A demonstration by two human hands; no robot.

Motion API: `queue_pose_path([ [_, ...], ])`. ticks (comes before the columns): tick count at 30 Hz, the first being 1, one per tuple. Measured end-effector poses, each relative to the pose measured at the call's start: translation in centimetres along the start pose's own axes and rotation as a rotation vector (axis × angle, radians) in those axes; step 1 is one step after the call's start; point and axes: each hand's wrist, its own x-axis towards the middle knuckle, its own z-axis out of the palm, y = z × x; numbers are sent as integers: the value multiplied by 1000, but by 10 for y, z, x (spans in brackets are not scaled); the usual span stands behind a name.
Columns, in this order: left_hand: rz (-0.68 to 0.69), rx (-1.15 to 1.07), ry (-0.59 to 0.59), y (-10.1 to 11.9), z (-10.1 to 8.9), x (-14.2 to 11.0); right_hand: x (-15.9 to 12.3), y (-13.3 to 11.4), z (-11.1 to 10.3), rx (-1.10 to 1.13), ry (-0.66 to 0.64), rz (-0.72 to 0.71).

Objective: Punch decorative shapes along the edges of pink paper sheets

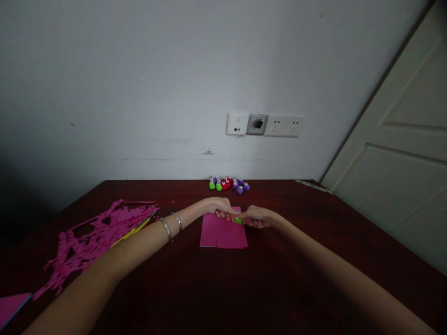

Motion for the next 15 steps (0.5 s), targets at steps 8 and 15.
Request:
queue_pose_path([
  [8,-30,-43,-161,-6,-3,7,1,-5,-4,-22,-72,50],
  [15,-16,-70,-171,-8,-2,12,2,-9,-3,-39,-100,46],
])
